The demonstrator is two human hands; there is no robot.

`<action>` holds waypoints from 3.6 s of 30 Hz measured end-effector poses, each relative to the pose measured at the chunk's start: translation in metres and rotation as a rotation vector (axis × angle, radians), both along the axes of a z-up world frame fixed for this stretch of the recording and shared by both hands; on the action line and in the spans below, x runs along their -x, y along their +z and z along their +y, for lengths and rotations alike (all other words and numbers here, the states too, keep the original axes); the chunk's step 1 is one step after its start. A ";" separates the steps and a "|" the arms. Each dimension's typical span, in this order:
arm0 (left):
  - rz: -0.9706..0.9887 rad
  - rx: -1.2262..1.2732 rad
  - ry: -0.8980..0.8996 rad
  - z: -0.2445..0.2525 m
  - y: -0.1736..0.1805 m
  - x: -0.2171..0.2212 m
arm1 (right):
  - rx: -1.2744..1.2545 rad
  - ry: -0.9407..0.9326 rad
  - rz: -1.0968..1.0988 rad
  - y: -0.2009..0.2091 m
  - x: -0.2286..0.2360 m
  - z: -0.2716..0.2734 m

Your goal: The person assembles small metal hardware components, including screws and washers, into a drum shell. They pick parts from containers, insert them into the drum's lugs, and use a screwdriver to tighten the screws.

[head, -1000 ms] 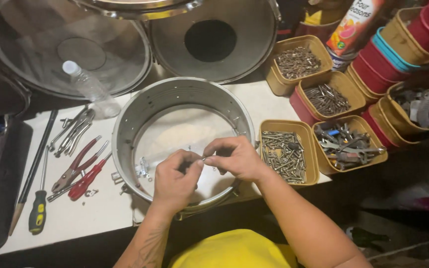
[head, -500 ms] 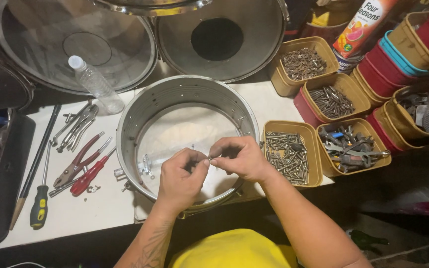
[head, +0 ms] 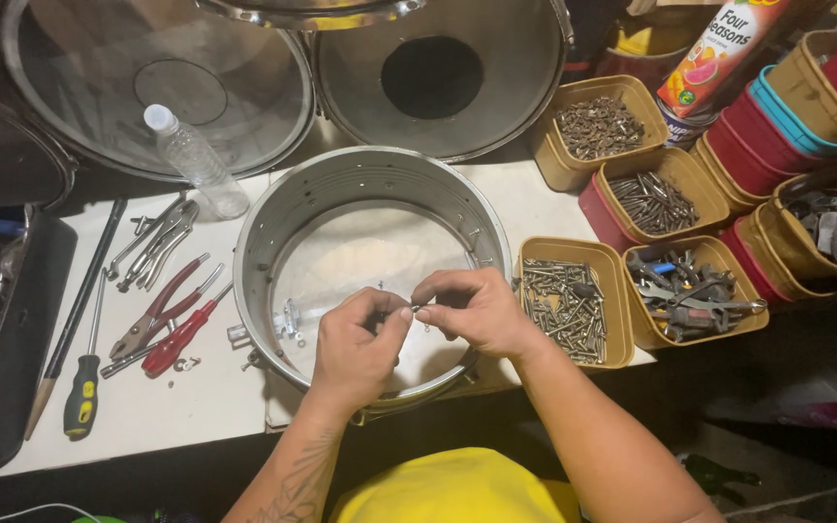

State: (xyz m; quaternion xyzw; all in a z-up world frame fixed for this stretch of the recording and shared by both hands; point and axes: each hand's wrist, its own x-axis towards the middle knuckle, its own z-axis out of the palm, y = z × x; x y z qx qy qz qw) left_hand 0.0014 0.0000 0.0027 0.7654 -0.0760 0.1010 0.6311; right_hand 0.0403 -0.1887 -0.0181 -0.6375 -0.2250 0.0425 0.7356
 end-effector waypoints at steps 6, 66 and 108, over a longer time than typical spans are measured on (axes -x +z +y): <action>0.045 0.028 0.006 0.000 -0.005 0.000 | -0.009 0.004 -0.010 0.001 0.000 0.001; -0.042 -0.417 -0.058 -0.004 0.000 0.006 | 0.477 -0.097 -0.261 0.009 0.012 0.009; -0.264 -0.425 0.026 -0.007 0.010 0.015 | 0.461 -0.101 -0.377 0.001 0.016 0.018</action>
